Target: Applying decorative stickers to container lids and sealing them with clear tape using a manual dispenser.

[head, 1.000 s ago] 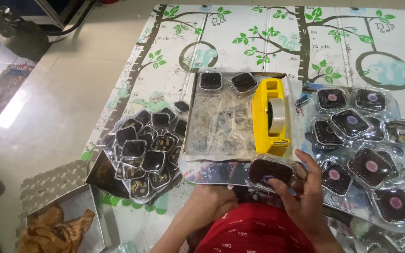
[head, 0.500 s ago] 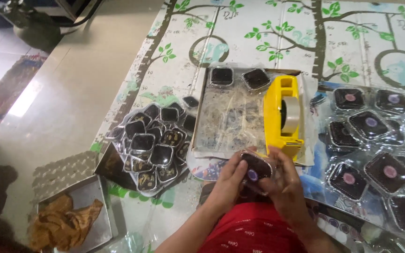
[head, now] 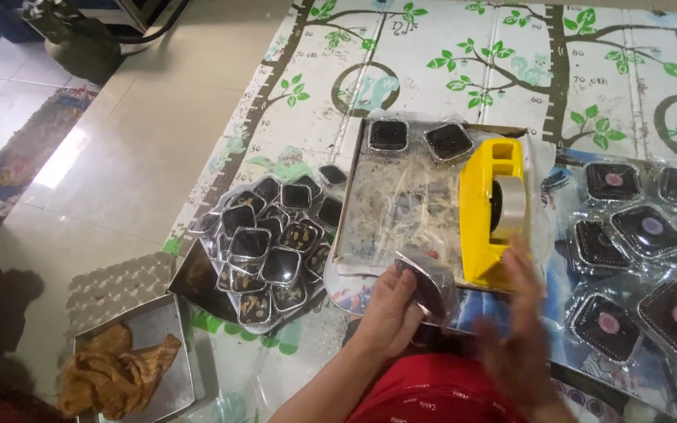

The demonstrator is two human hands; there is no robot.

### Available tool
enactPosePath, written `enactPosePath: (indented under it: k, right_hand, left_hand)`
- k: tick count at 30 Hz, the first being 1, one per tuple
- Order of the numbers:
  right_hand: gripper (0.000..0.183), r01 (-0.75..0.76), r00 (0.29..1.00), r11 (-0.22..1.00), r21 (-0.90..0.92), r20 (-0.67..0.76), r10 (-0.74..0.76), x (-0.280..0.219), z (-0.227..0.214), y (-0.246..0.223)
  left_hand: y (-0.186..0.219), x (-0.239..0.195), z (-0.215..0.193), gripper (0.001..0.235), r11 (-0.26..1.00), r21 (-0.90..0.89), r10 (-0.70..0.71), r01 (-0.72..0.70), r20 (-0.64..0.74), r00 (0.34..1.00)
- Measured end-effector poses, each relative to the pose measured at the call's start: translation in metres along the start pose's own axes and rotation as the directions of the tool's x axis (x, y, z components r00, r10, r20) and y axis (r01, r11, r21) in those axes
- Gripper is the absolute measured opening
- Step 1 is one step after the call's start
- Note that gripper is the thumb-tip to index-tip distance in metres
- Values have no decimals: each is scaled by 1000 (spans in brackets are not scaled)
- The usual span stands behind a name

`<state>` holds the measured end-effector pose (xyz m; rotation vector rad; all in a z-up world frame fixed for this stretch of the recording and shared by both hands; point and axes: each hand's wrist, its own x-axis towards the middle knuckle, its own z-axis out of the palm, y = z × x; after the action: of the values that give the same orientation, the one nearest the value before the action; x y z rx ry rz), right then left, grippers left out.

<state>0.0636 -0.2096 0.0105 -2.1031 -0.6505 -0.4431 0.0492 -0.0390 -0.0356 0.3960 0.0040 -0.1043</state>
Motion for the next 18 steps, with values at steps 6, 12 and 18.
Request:
enactPosePath:
  k: [6, 12, 18]
  right_hand:
    - [40, -223, 922, 896, 385, -216, 322, -5, -28, 34]
    - [63, -537, 843, 842, 59, -17, 538, 25, -41, 50]
    - [33, -627, 778, 776, 69, 14, 628, 31, -25, 72]
  left_hand:
    - [0, 2, 0, 50, 989, 149, 0, -2, 14, 1000]
    - [3, 6, -19, 46, 985, 173, 3, 17, -114, 993]
    - [10, 15, -4, 55, 909, 398, -4, 124, -290, 957]
